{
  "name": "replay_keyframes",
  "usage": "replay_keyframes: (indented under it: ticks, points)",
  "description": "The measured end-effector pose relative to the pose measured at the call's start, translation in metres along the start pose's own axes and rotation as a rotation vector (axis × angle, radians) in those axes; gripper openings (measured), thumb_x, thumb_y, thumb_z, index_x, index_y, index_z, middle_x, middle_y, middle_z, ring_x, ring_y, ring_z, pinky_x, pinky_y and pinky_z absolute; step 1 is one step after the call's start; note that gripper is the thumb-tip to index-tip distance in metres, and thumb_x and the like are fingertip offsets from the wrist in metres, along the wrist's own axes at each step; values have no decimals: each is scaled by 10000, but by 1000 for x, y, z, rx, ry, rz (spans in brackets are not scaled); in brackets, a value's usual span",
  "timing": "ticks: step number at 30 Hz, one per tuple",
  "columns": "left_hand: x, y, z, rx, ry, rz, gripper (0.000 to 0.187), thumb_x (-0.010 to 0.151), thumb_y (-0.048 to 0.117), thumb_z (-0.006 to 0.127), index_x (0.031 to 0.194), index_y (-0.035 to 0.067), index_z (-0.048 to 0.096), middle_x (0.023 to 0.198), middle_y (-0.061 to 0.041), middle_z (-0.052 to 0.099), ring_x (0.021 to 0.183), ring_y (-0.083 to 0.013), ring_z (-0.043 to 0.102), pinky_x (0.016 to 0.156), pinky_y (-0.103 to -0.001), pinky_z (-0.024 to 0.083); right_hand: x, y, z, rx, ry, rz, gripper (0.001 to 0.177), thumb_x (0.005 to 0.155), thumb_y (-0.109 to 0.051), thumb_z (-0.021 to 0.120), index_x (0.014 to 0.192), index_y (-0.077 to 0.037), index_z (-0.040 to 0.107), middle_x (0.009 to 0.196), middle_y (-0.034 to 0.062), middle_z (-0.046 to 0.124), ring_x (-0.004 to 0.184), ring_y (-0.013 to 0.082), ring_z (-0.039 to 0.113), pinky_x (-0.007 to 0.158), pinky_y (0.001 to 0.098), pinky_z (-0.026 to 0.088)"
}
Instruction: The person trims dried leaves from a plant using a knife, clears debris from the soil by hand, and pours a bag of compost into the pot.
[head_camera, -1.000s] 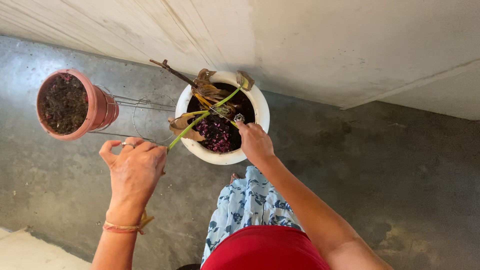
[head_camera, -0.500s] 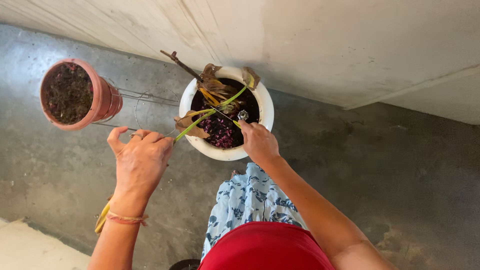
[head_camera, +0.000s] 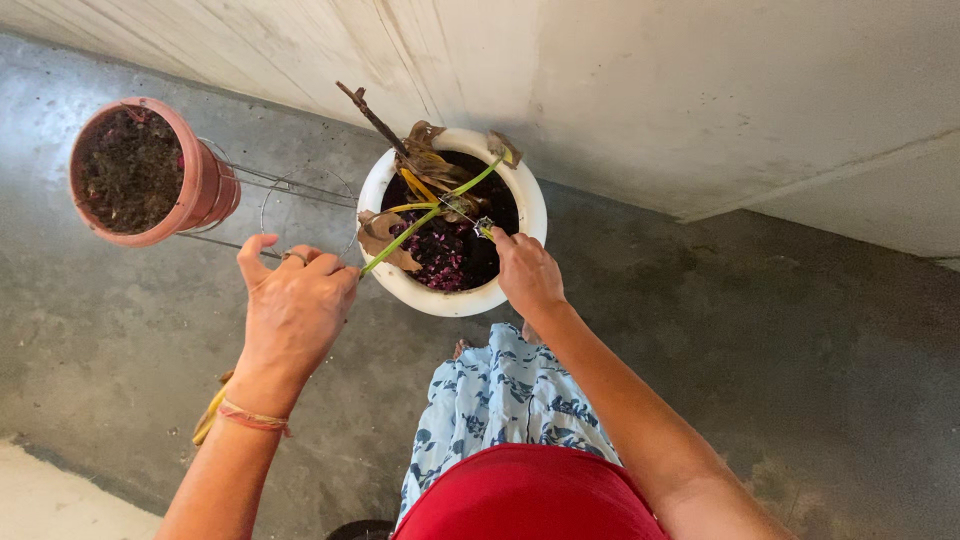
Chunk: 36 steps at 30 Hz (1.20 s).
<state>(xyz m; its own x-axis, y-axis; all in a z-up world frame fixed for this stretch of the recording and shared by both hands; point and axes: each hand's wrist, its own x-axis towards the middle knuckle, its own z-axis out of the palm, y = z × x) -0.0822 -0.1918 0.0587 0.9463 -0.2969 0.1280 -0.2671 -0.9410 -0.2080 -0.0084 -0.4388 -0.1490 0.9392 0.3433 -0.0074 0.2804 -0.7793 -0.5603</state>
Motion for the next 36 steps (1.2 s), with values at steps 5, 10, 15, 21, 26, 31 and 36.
replay_keyframes:
  ticks: [5, 10, 15, 21, 26, 31, 36]
  points:
    - [-14, 0, 8, -14, -1, -26, 48, 864, 167, 724, 856, 193, 763, 773, 56, 635, 942, -152, 672, 1086, -533, 319, 2, 3, 5, 74, 19, 40, 349, 1014, -141, 567, 1350, -69, 628, 1015, 157, 693, 996, 333, 670, 840, 456, 561]
    - [-27, 0, 12, -18, -16, -46, 33, 850, 174, 738, 852, 196, 762, 774, 55, 643, 955, -153, 680, 1080, -526, 319, 2, 0, 0, 123, 9, 88, 335, 1009, -135, 558, 1327, -82, 646, 972, 162, 702, 925, 349, 690, 799, 468, 563]
    - [-35, -1, 18, -45, -6, -77, 44, 865, 170, 744, 871, 202, 773, 793, 65, 662, 943, -151, 676, 1087, -523, 317, 4, -1, -1, 143, 1, 94, 339, 1013, -138, 556, 1336, -73, 637, 994, 175, 702, 906, 357, 698, 798, 465, 568]
    - [-40, 0, 21, -43, -25, -84, 46, 847, 179, 746, 877, 205, 769, 825, 73, 685, 963, -147, 681, 1097, -520, 317, 3, 0, -2, 140, 11, 127, 355, 997, -149, 569, 1342, -111, 643, 1031, 174, 706, 923, 374, 694, 796, 471, 567]
    - [-42, 0, 24, -48, -25, -78, 57, 854, 180, 747, 895, 212, 769, 835, 75, 692, 955, -142, 678, 1094, -523, 313, 4, 8, 3, 154, 6, 140, 360, 1004, -154, 564, 1355, -117, 636, 1057, 177, 707, 924, 370, 699, 802, 467, 570]
    - [-44, 0, 27, -52, -50, -81, 65, 833, 190, 752, 891, 214, 770, 829, 79, 694, 953, -143, 677, 1094, -524, 311, 6, 12, 6, 174, 75, 117, 337, 997, -146, 579, 1318, -110, 673, 1083, 173, 723, 944, 374, 697, 811, 470, 566]
    - [-44, 0, 29, -69, -45, -84, 66, 821, 202, 764, 885, 211, 774, 829, 78, 697, 949, -142, 677, 1088, -527, 309, 8, 11, 2, 190, 46, 150, 336, 995, -140, 580, 1315, -109, 679, 1060, 173, 724, 926, 372, 697, 799, 476, 566]
